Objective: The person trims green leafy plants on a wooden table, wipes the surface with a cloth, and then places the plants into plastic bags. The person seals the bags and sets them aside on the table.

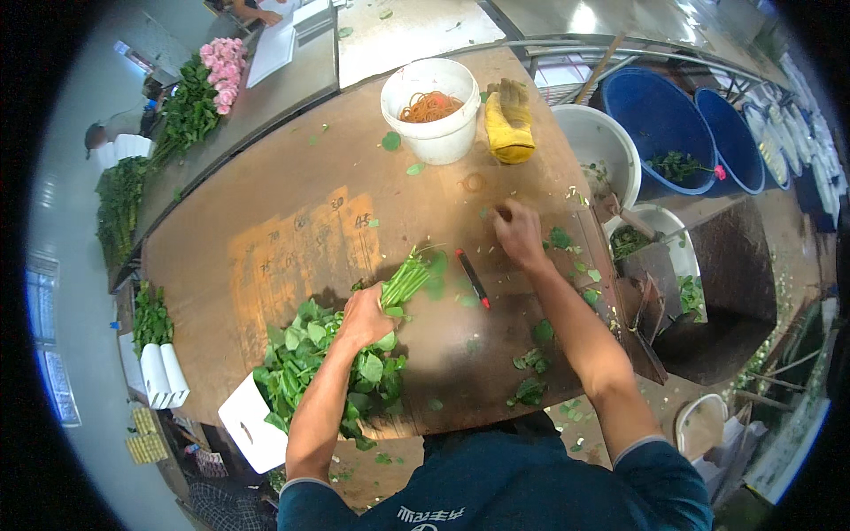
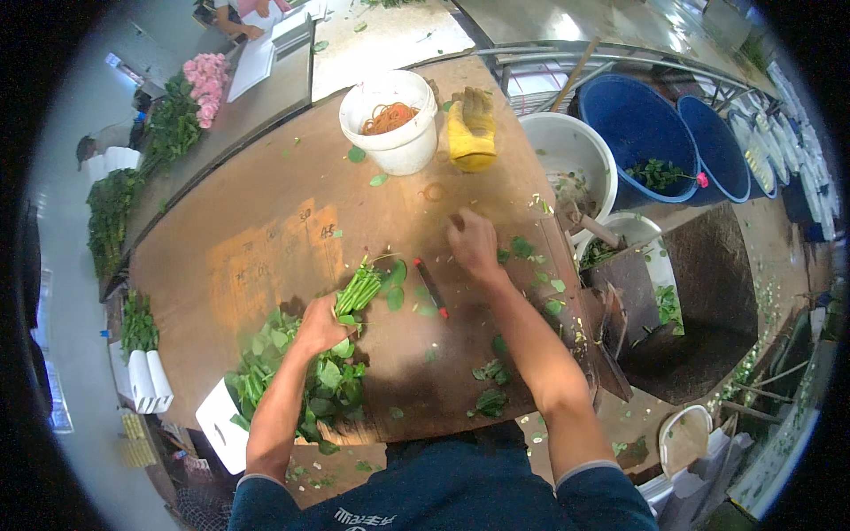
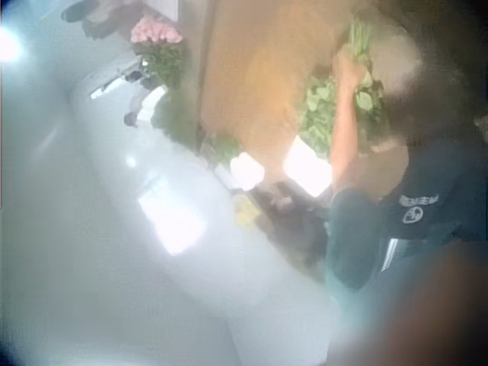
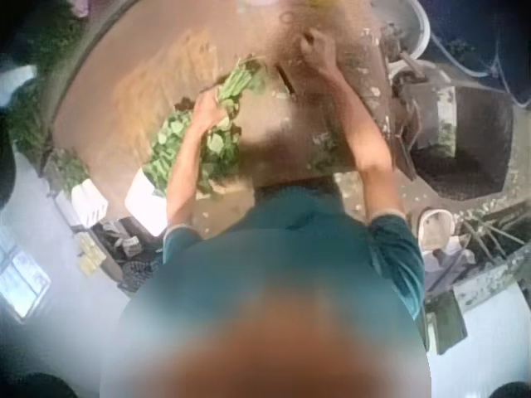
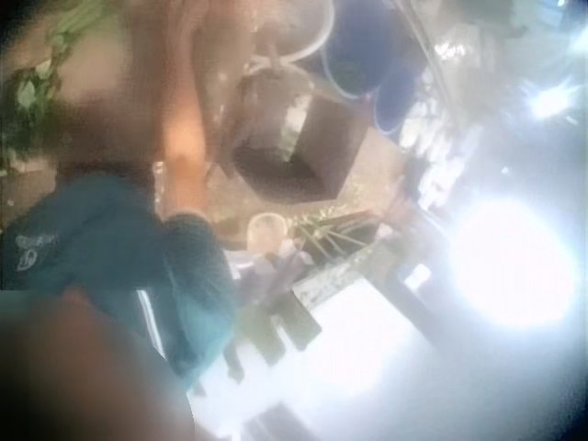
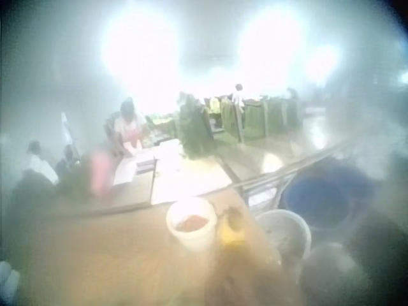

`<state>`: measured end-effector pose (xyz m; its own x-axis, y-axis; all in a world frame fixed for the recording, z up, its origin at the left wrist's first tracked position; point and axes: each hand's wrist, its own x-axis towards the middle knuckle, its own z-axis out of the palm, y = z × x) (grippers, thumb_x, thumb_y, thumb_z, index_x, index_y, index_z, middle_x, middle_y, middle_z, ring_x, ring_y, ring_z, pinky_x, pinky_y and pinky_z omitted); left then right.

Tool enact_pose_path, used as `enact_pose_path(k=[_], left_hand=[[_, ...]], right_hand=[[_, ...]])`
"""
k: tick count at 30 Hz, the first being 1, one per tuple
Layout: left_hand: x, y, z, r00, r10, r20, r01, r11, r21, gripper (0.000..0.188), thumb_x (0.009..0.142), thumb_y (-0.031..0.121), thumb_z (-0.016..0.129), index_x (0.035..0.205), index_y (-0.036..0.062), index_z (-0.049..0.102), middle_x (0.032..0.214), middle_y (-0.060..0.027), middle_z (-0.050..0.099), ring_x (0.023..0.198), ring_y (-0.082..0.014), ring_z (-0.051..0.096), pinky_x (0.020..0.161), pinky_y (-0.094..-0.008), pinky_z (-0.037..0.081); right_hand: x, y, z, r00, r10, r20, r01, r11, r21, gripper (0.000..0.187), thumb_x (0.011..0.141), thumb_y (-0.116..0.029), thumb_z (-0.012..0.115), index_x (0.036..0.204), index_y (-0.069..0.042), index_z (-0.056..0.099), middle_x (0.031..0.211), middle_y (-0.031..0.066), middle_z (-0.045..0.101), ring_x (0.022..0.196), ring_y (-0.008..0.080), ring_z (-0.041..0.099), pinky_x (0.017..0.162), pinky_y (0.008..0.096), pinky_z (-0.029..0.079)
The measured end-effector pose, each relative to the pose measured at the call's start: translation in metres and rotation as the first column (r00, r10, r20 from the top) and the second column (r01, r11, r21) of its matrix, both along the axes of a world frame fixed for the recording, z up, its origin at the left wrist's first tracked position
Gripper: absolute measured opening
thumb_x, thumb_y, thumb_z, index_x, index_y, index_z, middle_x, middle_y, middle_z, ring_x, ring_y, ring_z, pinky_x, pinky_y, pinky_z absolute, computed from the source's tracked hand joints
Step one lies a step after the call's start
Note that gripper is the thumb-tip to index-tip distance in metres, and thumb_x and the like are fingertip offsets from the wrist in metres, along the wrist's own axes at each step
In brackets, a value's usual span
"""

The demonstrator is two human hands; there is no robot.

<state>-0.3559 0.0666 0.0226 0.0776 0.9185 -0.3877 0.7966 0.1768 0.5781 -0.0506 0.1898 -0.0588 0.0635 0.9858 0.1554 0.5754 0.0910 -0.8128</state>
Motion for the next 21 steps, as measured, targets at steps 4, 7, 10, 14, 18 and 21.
enact_pose_path(k=[4,7,10,14,18,21], left_hand=[[-0.018,0.021,-0.012,1.000,0.023,0.007,-0.023,1.000,0.002,0.033,0.073,0.016,0.078,0.101,0.0042,0.068,0.093,-0.0237,0.072,0.096,-0.0446,0.069,0.081,-0.0489,0.053],[-0.024,0.034,-0.021,0.999,0.029,0.032,-0.029,1.000,-0.001,0.039,0.071,0.021,0.085,0.101,0.0009,0.067,0.092,-0.0246,0.072,0.096,-0.0446,0.069,0.082,-0.0495,0.054],[-0.028,0.040,-0.026,0.998,0.047,0.029,-0.047,0.999,-0.007,0.044,0.070,0.024,0.088,0.099,-0.0013,0.066,0.091,-0.0254,0.072,0.096,-0.0451,0.069,0.082,-0.0502,0.053],[-0.029,0.042,-0.028,0.998,0.054,0.029,-0.054,0.998,-0.009,0.047,0.070,0.026,0.090,0.098,-0.0024,0.066,0.089,-0.0259,0.071,0.095,-0.0460,0.069,0.083,-0.0506,0.053],[-0.023,0.037,-0.025,0.997,0.072,0.040,-0.069,0.996,-0.063,0.041,0.070,0.021,0.087,0.097,-0.0010,0.066,0.088,-0.0253,0.071,0.094,-0.0454,0.069,0.083,-0.0506,0.053],[-0.012,0.030,-0.018,0.999,0.035,-0.006,-0.035,0.999,0.004,0.034,0.070,0.015,0.082,0.097,0.0008,0.067,0.087,-0.0245,0.071,0.094,-0.0449,0.069,0.082,-0.0503,0.053]], right_hand=[[-0.031,0.075,-0.023,0.931,-0.102,0.350,0.114,0.993,-0.012,0.024,0.091,-0.025,0.070,0.091,-0.002,0.071,0.092,0.0227,0.073,0.095,0.0426,0.070,0.080,0.0517,0.054],[-0.036,0.094,-0.037,0.883,-0.072,0.465,0.109,0.993,-0.054,0.029,0.089,-0.032,0.072,0.087,-0.003,0.072,0.083,0.0190,0.073,0.079,0.0398,0.070,0.073,0.0482,0.054],[-0.033,0.097,-0.045,0.934,-0.017,0.358,0.078,0.985,-0.156,0.028,0.088,-0.032,0.073,0.090,-0.004,0.071,0.080,0.0185,0.072,0.076,0.0388,0.070,0.070,0.0487,0.053],[-0.024,0.091,-0.046,0.970,-0.011,0.242,0.034,0.995,-0.091,0.024,0.088,-0.028,0.071,0.088,-0.004,0.069,0.078,0.0178,0.071,0.074,0.0384,0.070,0.069,0.0487,0.053],[-0.026,0.091,-0.045,0.954,-0.006,0.299,0.013,1.000,-0.021,0.021,0.088,-0.026,0.071,0.088,-0.004,0.070,0.080,0.0195,0.071,0.079,0.0393,0.070,0.072,0.0487,0.054],[-0.028,0.098,-0.045,0.924,-0.016,0.383,0.029,0.999,-0.028,0.022,0.088,-0.026,0.071,0.091,-0.005,0.073,0.084,0.0210,0.072,0.083,0.0404,0.071,0.074,0.0490,0.055]])
